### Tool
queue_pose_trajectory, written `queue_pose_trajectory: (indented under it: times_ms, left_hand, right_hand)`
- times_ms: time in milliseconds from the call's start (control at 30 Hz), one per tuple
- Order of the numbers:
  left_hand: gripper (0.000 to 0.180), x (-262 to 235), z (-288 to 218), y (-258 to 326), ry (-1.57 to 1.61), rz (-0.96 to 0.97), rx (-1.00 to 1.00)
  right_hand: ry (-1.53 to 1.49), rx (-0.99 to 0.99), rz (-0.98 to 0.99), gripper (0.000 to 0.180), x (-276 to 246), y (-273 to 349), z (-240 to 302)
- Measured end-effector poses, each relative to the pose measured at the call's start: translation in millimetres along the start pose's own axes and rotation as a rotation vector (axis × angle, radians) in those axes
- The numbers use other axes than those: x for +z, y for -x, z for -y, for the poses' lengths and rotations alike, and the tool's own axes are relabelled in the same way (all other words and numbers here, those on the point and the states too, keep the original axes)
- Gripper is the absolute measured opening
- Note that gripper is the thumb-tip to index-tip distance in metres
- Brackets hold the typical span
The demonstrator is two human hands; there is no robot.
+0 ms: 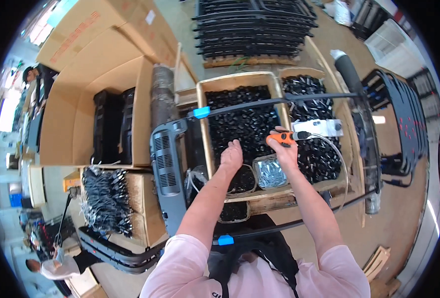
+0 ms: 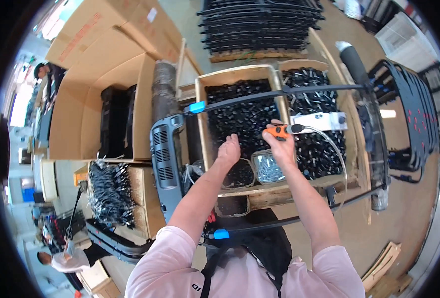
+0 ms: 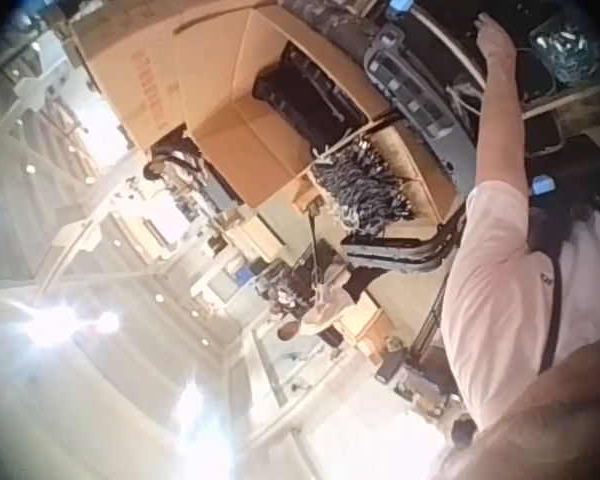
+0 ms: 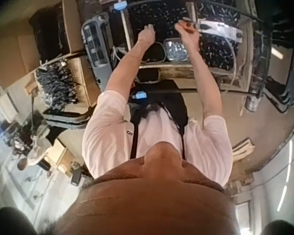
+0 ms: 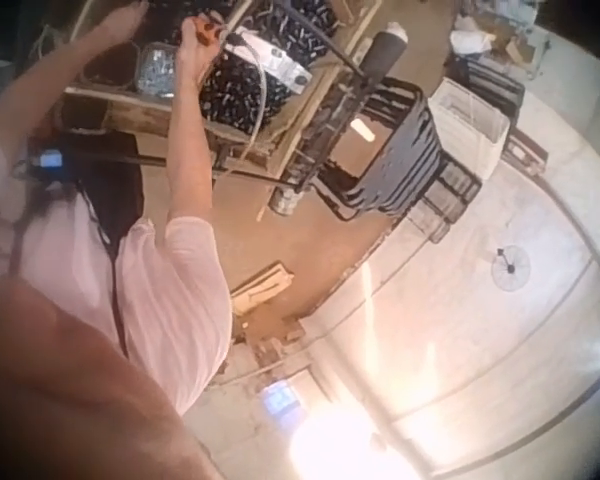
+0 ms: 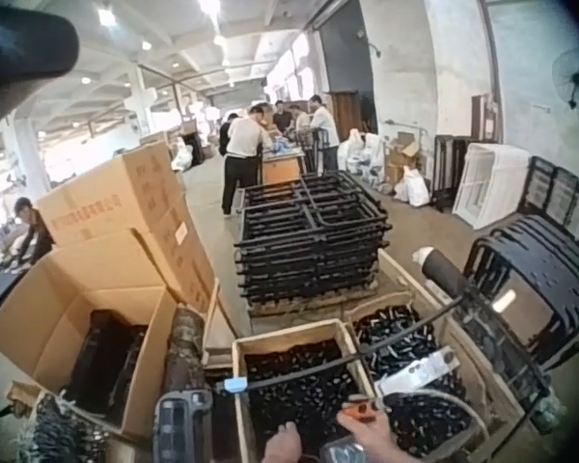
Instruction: Assembling various components for manufactured goods using an electric screwdriver and pliers.
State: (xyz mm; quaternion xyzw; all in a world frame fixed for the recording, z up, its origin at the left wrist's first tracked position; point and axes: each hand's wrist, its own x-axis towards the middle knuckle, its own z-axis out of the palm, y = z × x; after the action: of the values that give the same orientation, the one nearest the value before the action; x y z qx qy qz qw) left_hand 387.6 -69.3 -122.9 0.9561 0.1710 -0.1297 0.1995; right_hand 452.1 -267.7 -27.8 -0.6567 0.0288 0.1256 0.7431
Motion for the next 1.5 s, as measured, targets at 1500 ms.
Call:
queue_pose_trajectory:
  times_ms: [1500]
  left_hand:
    - [0.064,-73,-31,328,0.043,0.245,0.342]
  right_hand:
    - [-0.634,0.327,-0.860,0.028,-249,424,-68]
